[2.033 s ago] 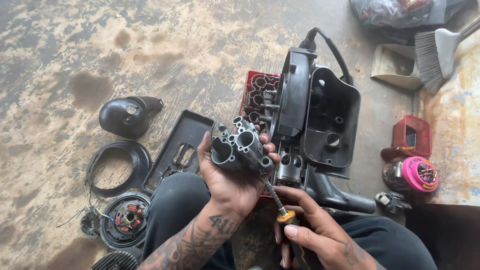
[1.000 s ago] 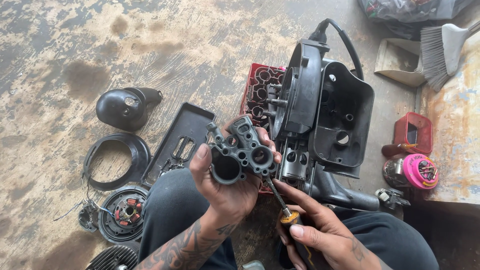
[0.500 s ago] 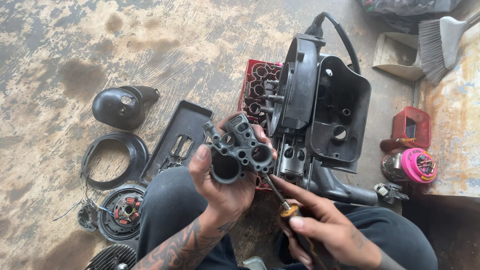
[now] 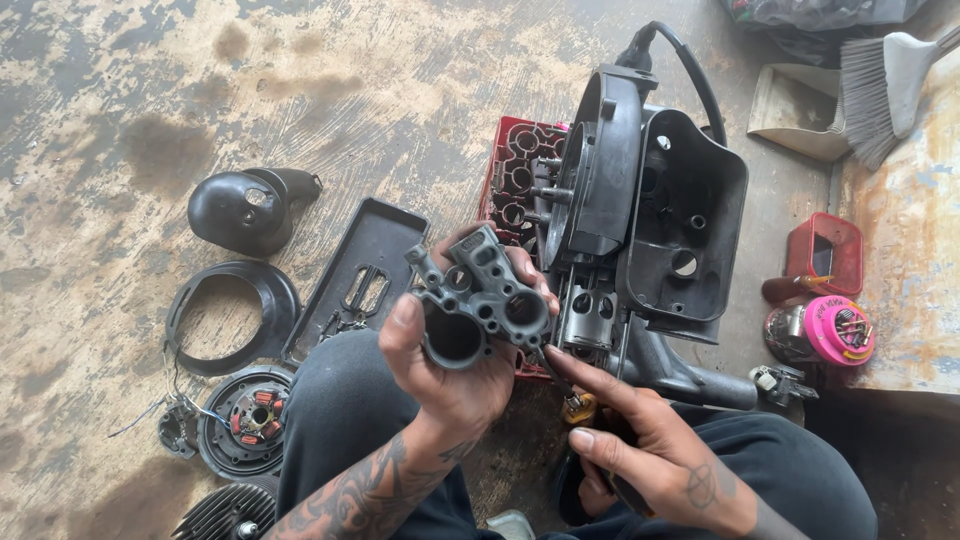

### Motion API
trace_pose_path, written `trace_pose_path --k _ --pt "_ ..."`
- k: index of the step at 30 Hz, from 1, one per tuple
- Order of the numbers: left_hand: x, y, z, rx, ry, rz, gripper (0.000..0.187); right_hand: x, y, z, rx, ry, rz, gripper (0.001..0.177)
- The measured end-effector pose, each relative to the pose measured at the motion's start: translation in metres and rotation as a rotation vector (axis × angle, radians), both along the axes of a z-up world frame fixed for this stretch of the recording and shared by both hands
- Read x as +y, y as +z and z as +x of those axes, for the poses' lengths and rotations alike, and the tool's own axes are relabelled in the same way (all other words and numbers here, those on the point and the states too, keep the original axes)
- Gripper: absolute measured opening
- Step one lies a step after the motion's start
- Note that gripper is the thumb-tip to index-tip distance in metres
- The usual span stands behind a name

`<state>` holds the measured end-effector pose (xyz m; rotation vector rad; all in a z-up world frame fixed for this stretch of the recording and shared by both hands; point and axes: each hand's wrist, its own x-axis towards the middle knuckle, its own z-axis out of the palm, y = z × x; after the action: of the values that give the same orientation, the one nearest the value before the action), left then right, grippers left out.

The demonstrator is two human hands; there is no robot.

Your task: The person sits on the floor and works on a disassembled engine, using a screwdriver to adjust components on a metal part. They also use pliers to manipulate a small piece and handle a small metal ring before placing it on a tray.

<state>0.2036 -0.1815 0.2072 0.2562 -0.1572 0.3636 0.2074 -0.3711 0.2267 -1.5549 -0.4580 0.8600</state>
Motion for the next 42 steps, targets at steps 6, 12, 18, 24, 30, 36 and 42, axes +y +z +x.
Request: trace_pose_path --k 6,12,18,24,30,36,42 --pt "0.004 0.003 0.01 0.19 -0.18 -0.243 0.071 -0.005 -0.004 0.012 -0.149 -0.112 0.254 0.04" --pt "-0.009 -0.002 0.004 0.176 -0.156 -0.103 0.071 0.009 0.0 0.015 -0.216 -0.343 0.054 0.024" --pt "-0.027 0.007 -0.011 -0.095 0.052 0.25 0.072 0.021 -0.013 0.008 -0.055 -0.334 0.242 0.025" --pt "-0.03 0.02 -0.011 -0.118 0.12 0.384 0.072 0.018 -0.011 0.013 0.192 -0.287 0.342 0.025" --pt "-0.033 0.012 -0.02 -0.116 -0.017 0.242 0.077 0.013 -0.023 0.007 0.203 -0.28 0.506 0.02" --pt "-0.035 0.014 -0.018 -0.099 -0.033 0.25 0.077 0.015 -0.022 0.003 0.167 -0.363 0.47 0.025" --pt "-0.021 0.008 -0.004 -0.003 0.035 0.197 0.068 0.0 0.005 0.019 0.115 -0.287 0.137 0.023"
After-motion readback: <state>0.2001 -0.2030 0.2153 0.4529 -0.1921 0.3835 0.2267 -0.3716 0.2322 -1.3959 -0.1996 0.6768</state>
